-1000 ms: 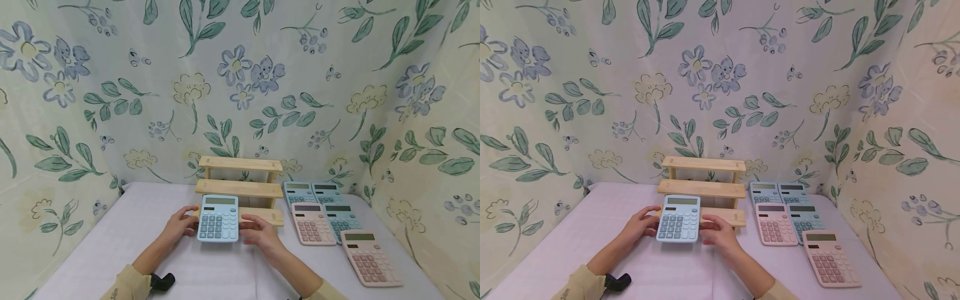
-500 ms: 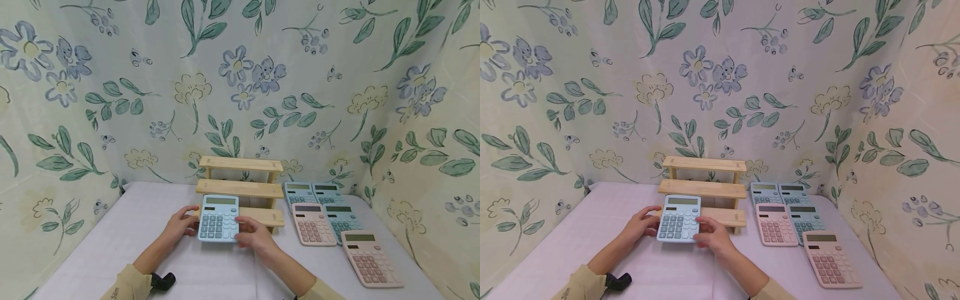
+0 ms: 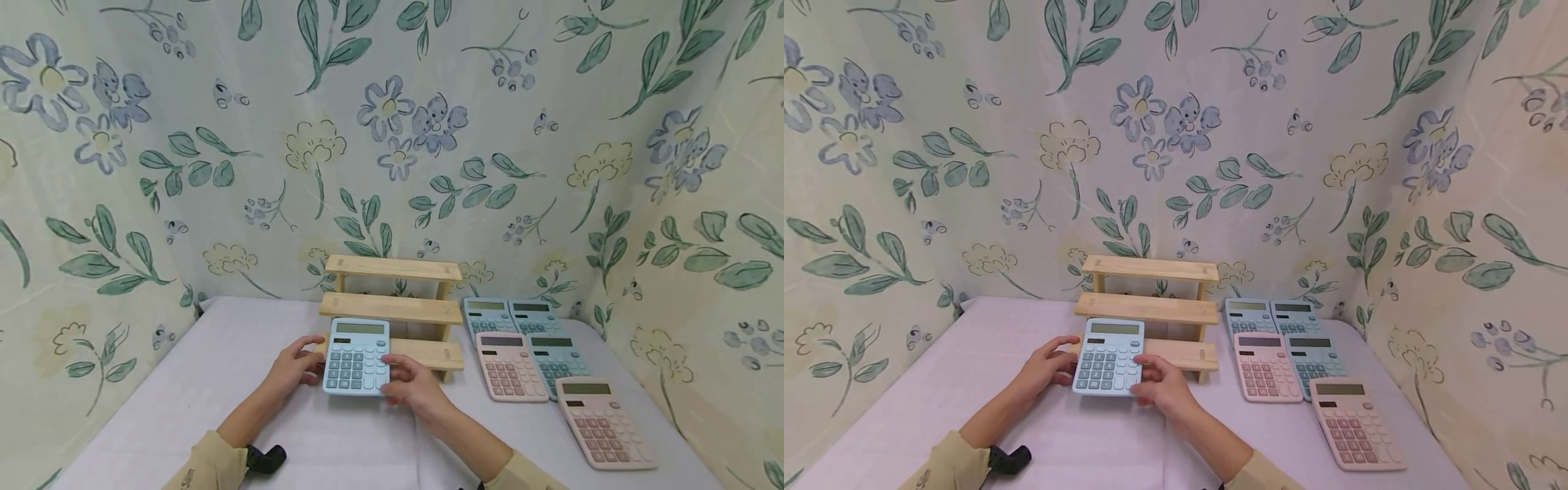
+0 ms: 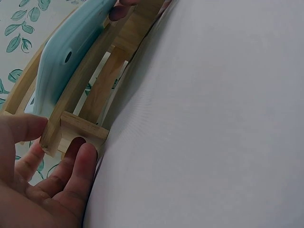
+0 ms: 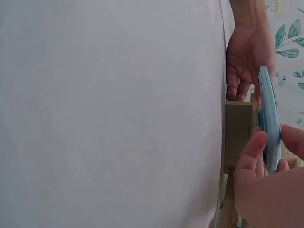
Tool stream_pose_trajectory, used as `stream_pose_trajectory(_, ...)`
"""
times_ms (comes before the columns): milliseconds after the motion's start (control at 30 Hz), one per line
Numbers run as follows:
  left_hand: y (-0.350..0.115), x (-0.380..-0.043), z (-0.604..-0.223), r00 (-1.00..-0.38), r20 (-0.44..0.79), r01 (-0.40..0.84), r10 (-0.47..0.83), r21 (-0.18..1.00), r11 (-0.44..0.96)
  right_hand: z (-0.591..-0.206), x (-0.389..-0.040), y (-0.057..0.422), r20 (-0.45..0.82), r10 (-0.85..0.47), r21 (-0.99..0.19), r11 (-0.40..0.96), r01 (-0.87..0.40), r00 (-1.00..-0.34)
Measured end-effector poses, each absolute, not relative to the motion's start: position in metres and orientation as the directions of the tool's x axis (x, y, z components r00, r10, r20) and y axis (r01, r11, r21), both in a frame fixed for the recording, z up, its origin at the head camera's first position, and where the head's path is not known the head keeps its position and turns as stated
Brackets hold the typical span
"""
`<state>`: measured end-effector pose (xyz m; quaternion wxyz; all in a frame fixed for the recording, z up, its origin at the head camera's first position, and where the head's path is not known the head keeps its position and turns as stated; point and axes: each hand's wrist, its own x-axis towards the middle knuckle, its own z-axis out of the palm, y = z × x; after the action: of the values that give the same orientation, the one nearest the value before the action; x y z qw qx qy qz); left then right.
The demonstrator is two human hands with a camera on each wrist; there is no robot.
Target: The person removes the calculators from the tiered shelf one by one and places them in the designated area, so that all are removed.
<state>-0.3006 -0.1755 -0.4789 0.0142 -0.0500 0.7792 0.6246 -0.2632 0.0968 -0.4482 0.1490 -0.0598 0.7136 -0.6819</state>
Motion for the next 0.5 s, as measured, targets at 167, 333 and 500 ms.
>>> stream_pose_trajectory(167, -0.1759, -0.3005, -0.4787, -0.995, -0.084, -0.095, -0.057, 0.972, 0.214, -0.4477, -0.2634, 0.0965, -0.131, -0.295, -0.991, 0.066, 0.117, -0.946)
stream_pose_trajectory(333, -0.1762, -0.3006, -0.4787, -0.995, -0.087, -0.097, -0.055, 0.973, 0.209, -0.4485, -0.2641, 0.0963, -0.121, -0.301, -0.992, 0.066, 0.106, -0.946)
stream_pose_trajectory(500, -0.1759, -0.3011, -0.4795, -0.994, -0.091, -0.101, -0.059, 0.973, 0.209, -0.4504, -0.2648, 0.0971, -0.119, -0.313, -0.993, 0.058, 0.106, -0.942)
